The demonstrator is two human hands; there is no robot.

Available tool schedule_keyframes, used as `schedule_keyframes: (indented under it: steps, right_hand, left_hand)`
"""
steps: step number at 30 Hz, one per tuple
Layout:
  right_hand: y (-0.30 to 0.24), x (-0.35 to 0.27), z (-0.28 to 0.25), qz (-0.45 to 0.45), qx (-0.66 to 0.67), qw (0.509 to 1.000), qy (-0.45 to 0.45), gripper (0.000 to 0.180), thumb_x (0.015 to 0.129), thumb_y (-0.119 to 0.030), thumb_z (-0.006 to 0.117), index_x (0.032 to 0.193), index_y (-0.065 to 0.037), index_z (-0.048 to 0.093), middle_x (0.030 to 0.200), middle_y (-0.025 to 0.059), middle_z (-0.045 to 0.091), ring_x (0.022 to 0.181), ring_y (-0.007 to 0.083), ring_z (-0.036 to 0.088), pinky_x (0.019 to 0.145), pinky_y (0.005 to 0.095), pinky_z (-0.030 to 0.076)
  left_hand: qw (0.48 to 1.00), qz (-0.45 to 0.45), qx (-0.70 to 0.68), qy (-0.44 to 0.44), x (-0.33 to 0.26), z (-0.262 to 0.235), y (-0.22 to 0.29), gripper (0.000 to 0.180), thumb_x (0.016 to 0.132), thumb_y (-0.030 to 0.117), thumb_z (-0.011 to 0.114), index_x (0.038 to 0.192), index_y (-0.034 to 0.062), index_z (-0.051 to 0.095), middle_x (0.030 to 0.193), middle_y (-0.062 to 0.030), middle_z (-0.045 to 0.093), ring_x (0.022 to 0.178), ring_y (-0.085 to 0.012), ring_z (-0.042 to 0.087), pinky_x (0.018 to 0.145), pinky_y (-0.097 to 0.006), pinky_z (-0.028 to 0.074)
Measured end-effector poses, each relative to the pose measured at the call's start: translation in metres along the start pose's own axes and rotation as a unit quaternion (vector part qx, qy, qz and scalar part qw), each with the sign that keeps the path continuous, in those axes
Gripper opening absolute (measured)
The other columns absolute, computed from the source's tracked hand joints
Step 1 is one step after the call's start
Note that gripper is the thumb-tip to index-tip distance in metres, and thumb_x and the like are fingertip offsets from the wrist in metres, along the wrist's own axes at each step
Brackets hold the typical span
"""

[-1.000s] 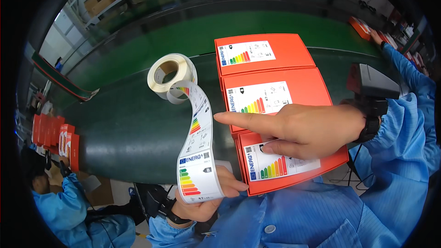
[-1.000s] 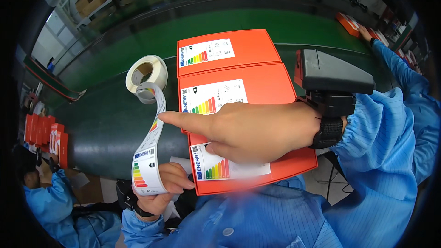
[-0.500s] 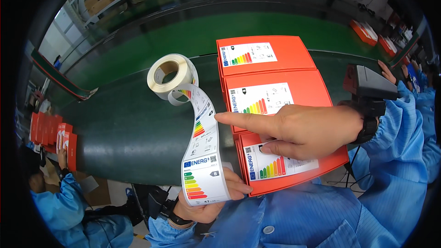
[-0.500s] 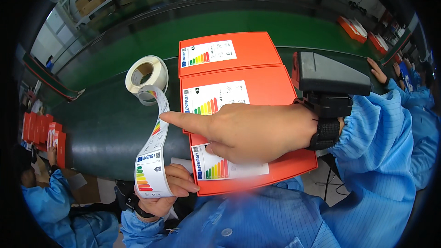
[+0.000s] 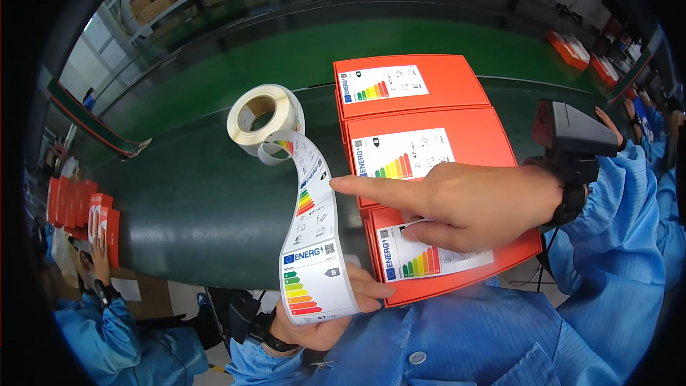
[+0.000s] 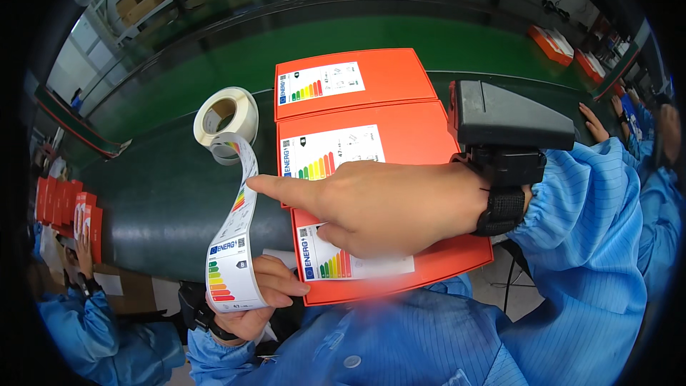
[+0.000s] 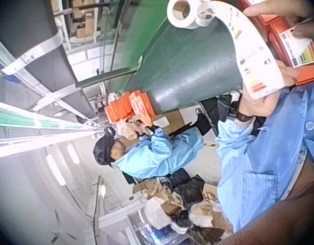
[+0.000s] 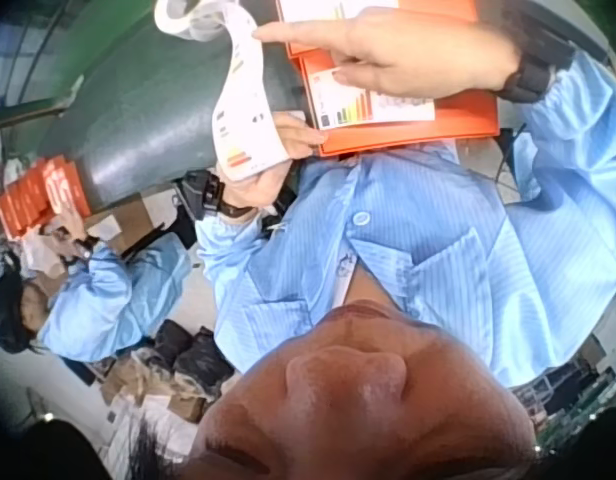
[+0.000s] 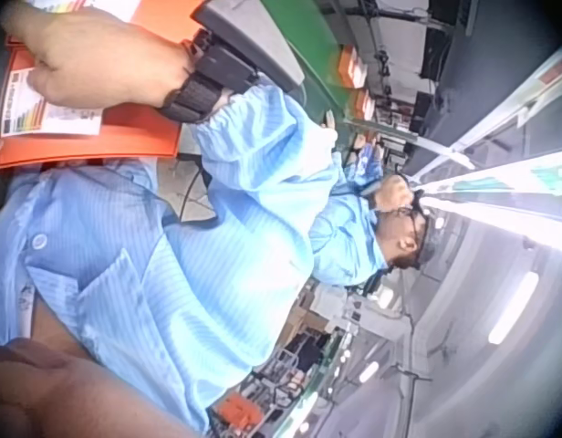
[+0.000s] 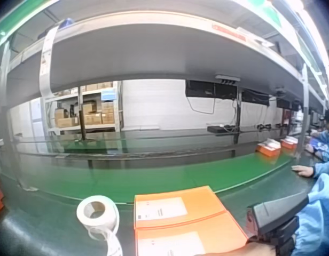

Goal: The recorder is applying energy labels to orange product boxes on an assembly line.

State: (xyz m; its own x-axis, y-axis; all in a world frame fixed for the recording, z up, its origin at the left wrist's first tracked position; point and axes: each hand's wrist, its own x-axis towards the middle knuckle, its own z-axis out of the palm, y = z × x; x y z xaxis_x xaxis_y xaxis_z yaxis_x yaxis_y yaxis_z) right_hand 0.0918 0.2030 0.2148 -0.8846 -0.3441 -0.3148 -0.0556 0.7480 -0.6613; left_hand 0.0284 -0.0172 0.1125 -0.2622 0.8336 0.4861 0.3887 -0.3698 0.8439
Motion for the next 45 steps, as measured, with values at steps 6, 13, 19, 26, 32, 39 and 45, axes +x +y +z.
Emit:
schedule_keyframes:
  steps: [6, 13, 19, 26, 32, 39, 45]
  right_hand:
    - [-0.005, 0.002, 0.009, -0.004, -0.099, 0.995, 0.022, 0.067, 0.077, -0.004, 0.047, 0.137, -0.012, 0.019, 0.064, 0.0164, 0.055, 0.054, 0.0281, 0.054, 0.05, 0.0377, 0.043]
    - [-0.01, -0.023, 0.009, -0.014, -0.479, 0.87, 0.116, 0.065, 0.076, -0.025, 0.057, 0.134, -0.012, 0.03, 0.063, 0.0076, 0.054, 0.047, 0.0175, 0.054, 0.04, 0.0323, 0.04]
    - [0.005, -0.042, 0.043, -0.185, -0.34, 0.909, 0.152, 0.076, 0.073, -0.046, 0.059, 0.133, -0.009, 0.031, 0.128, 0.014, 0.041, 0.118, 0.0265, 0.042, 0.09, 0.05, 0.035]
    - [0.045, -0.09, 0.041, -0.063, -0.277, 0.951, 0.12, 0.105, 0.062, -0.072, 0.055, 0.134, -0.002, 0.025, 0.141, 0.0178, 0.022, 0.131, 0.034, 0.018, 0.1, 0.0578, 0.006]
    - [0.145, -0.084, -0.002, -0.071, 0.103, 0.878, 0.461, 0.073, 0.086, -0.058, 0.024, 0.138, -0.007, 0.02, 0.144, 0.0072, 0.02, 0.133, 0.0204, 0.014, 0.106, 0.0402, 0.011]
    - [0.278, 0.034, -0.021, -0.085, 0.522, 0.756, 0.386, 0.079, 0.083, -0.067, 0.019, 0.136, -0.008, 0.027, 0.137, 0.0145, 0.031, 0.13, 0.0241, 0.023, 0.103, 0.0447, 0.016]
    - [0.28, 0.097, -0.005, -0.16, 0.57, 0.707, 0.388, 0.072, 0.086, -0.061, 0.025, 0.105, 0.002, 0.057, 0.093, 0.0085, 0.064, 0.081, 0.0117, 0.059, 0.073, 0.0247, 0.046]
  left_hand:
    - [0.991, -0.11, -0.044, 0.06, 0.007, 0.009, 0.015, 0.012, 0.072, -0.003, 0.053, 0.072, 0.004, 0.062, 0.083, -0.0112, 0.066, 0.072, -0.0243, 0.057, 0.066, -0.036, 0.048]
    - [0.989, -0.134, -0.013, 0.068, 0.004, 0.008, 0.015, 0.01, 0.068, -0.002, 0.055, 0.07, 0.0034, 0.062, 0.081, -0.0098, 0.066, 0.073, -0.0238, 0.058, 0.079, -0.039, 0.045]
    - [0.989, -0.088, 0.055, 0.103, 0.01, 0.014, 0.019, 0.007, 0.067, 0.001, 0.06, 0.071, 0.0026, 0.064, 0.08, -0.0084, 0.067, 0.075, -0.0201, 0.06, 0.082, -0.04, 0.044]
    - [0.995, -0.054, 0.029, 0.079, 0.002, 0.005, 0.01, 0.012, 0.072, 0.004, 0.058, 0.08, -0.0034, 0.063, 0.087, -0.0151, 0.066, 0.076, -0.0216, 0.061, 0.081, -0.04, 0.044]
    - [0.902, -0.268, -0.125, 0.315, -0.031, -0.044, -0.009, 0.045, 0.074, 0.022, 0.06, 0.108, -0.0025, 0.046, 0.082, -0.0206, 0.061, 0.057, -0.0205, 0.059, 0.056, -0.03, 0.05]
    - [0.714, 0.01, 0.545, 0.438, -0.057, 0.009, 0.007, 0.063, 0.073, 0.015, 0.063, 0.126, 0.0006, 0.03, 0.132, -0.0157, 0.03, 0.114, -0.0258, 0.037, 0.094, -0.041, 0.032]
    - [0.931, -0.364, -0.025, -0.001, -0.064, 0.108, -0.024, 0.044, 0.075, 0.02, 0.063, 0.11, -0.0019, 0.048, 0.107, -0.0133, 0.053, 0.1, -0.0277, 0.052, 0.081, -0.041, 0.045]
